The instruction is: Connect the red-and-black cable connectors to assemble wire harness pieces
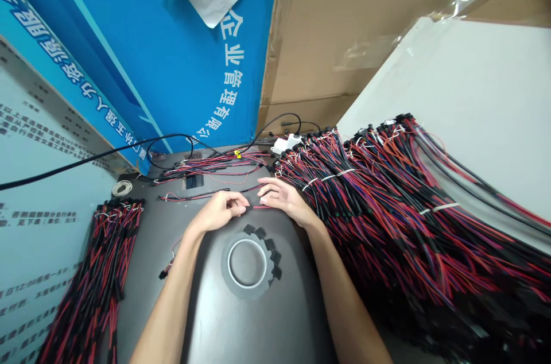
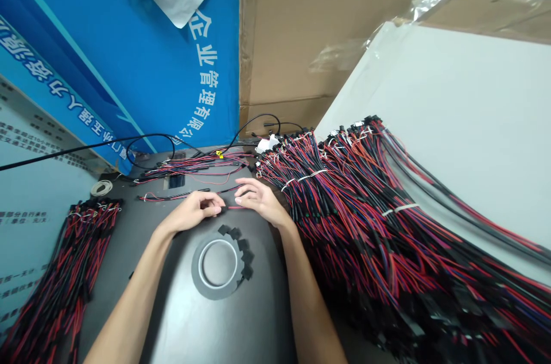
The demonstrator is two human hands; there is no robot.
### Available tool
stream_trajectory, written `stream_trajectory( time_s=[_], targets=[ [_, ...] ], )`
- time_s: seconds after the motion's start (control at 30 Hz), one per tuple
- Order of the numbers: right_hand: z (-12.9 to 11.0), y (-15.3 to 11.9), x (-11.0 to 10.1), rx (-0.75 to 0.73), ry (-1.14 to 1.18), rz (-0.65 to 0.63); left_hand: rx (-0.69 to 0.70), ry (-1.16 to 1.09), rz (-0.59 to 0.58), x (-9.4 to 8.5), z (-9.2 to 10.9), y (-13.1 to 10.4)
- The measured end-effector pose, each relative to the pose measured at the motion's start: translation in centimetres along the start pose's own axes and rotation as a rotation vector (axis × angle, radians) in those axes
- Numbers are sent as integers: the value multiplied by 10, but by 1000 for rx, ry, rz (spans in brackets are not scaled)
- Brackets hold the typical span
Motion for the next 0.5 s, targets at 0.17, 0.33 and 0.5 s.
stream_trajectory(
  time_s=[0.17,0.33,0.5],
  targets=[
    [-6,-8,-6,3,-39,-136,14,-78,-58,0,-5,3],
    [-7,-8,-5,-32,96,-208,-48,-222,-25,2,-9,4],
    [-5,-7,-5,-46,143,-145,-80,-252,74,4,-14,7]
  ],
)
Point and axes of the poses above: each hand's wrist, its own y-axis towards the middle knuckle, its own x-axis out of the palm, z = x × y, the point moved 1 cm from there along y, towards the middle knuckle, and after that the axes turned 14 degrees about -y, right-handed, at the moved point
